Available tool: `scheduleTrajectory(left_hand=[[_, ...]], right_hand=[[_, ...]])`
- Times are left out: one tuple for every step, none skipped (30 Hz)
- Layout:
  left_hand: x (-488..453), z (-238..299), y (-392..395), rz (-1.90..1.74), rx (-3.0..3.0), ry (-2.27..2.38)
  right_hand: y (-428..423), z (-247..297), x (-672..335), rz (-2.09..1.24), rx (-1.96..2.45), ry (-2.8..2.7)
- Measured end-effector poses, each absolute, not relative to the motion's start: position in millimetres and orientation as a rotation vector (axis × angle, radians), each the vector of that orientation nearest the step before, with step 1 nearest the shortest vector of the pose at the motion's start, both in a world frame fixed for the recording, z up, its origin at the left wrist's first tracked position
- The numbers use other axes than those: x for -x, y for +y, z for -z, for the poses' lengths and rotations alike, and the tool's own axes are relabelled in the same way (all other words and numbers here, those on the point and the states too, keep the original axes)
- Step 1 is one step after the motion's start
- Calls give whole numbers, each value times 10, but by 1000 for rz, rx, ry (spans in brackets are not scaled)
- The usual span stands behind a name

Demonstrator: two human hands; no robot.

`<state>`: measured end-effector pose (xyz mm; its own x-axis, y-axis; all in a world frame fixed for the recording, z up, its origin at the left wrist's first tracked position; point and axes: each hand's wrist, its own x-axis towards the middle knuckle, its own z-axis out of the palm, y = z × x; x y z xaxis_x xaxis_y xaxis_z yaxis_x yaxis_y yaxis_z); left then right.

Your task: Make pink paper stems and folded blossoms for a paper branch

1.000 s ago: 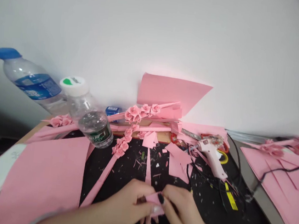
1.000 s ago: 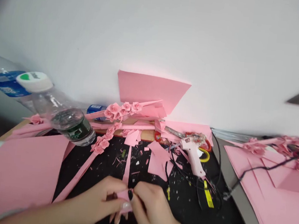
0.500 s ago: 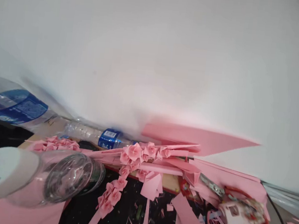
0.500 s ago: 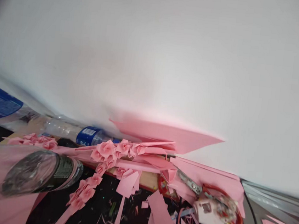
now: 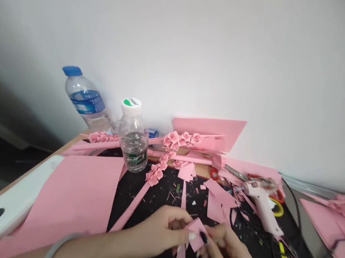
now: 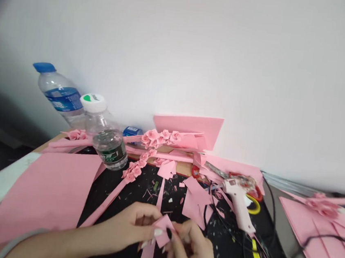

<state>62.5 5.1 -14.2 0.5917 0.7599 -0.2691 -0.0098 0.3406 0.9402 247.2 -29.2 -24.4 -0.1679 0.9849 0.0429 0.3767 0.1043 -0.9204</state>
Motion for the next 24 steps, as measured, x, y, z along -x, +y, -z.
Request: scheduleTrajectory(left_hand=[[-620,119,43,-590,-1138,768],[-615,101,34,-590,-1157,734],[-610,89,27,-593,-1178,720],[-608,80,21,-590,-1207,714],[-607,74,18,-582,-1243,713],[-609,69,18,-583,-1281,722],[-611,64,20,-596,-1327,744],[-614,59,24,-602,-1359,761],[-616,54,30,-619,-1380,774],[-617,49,35,-630,-1401,784],[-617,46,41,-642,-1413,790],[-615,45,45,-655,-1420,796],[-614,47,47,-668,-1421,803],[-611,51,48,-682,-1418,809],[-610,57,48,-696,-1412,816],[-608,63,46,-710,-1410,821],[-608,70,44,-725,-1414,825],[-609,75,42,-739,-1419,824],[-611,79,39,-752,-1416,817],[-613,80,35,-764,-1404,808],[-616,80,31,-768,-1383,798],[-618,78,26,-764,-1353,786],[-620,75,21,-752,-1323,778],[-622,72,14,-738,-1300,775]], right_hand=[[-295,229,-2449,-1077,1332,-1623],[-286,207,-2434,-1043,1312,-1630],[-271,180,-2426,-980,1310,-1653],[-253,152,-2425,-917,1316,-1682],[-234,125,-2429,-860,1311,-1711],[-217,102,-2437,-808,1298,-1736],[-202,84,-2448,-761,1267,-1774],[-189,73,-2461,-717,1237,-1825],[-178,68,-2474,-671,1221,-1880],[-169,68,-2486,-635,1215,-1931],[-161,71,-2497,-613,1221,-1972],[-156,76,-2506,-606,1234,-2002],[-153,81,-2513,-613,1250,-2021],[-152,85,-2517,-628,1264,-2031],[-152,88,-2520,-639,1276,-2038],[-153,88,-2520,-644,1284,-2045],[-154,87,-2520,-641,1290,-2048],[-155,84,-2519,-635,1294,-2050],[-155,80,-2517,-630,1294,-2050],[-155,75,-2516,-626,1293,-2050],[-154,69,-2514,-623,1292,-2049],[-153,64,-2512,-620,1293,-2049],[-153,58,-2510,-615,1295,-2051],[-154,52,-2508,-607,1298,-2051]])
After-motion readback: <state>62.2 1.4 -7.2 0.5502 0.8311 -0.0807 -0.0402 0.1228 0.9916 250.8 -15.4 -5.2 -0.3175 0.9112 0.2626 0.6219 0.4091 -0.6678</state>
